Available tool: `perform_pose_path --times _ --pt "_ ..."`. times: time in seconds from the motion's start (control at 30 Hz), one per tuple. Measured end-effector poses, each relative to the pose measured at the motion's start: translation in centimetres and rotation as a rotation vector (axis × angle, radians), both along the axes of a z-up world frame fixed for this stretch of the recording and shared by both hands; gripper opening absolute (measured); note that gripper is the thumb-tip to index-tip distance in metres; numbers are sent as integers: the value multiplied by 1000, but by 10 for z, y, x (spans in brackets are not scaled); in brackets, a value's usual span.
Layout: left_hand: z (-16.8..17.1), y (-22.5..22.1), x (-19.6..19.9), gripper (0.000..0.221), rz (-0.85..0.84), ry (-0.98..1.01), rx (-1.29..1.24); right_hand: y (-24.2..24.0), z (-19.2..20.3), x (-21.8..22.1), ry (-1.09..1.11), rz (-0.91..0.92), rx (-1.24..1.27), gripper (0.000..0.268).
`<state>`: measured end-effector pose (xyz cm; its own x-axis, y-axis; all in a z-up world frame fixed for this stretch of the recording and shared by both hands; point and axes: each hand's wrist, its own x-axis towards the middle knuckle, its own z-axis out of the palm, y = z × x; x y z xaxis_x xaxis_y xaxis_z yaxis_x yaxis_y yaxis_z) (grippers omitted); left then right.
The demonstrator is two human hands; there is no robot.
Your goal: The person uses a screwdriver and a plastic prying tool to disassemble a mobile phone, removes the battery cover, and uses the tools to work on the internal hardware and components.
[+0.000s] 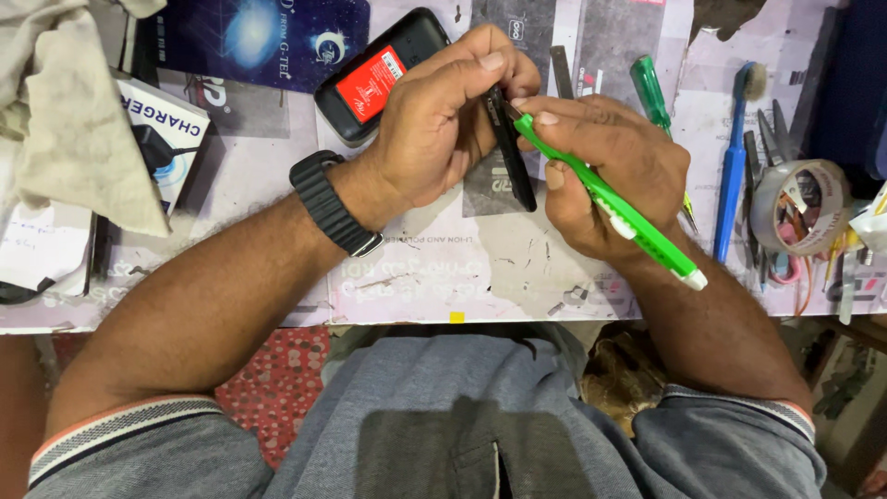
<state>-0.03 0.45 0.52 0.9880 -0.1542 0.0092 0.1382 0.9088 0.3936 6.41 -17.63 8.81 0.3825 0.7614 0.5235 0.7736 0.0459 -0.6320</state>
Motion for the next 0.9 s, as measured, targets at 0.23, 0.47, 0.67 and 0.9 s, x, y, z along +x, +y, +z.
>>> perform_pose_path --times 0.23,0.47,0.67,0.9 --pt "2 1 -1 19 -24 2 32 1 3 2 -30 9 10 17" --pt "5 1 0 18 -54 -28 -1 -4 4 -2 133 -21 -24 13" --pt "4 1 0 18 -57 -21 5 -3 4 0 68 4 -25 15" --pt "-5 -2 1 25 -13 -17 49 -5 15 10 -34 28 -80 23"
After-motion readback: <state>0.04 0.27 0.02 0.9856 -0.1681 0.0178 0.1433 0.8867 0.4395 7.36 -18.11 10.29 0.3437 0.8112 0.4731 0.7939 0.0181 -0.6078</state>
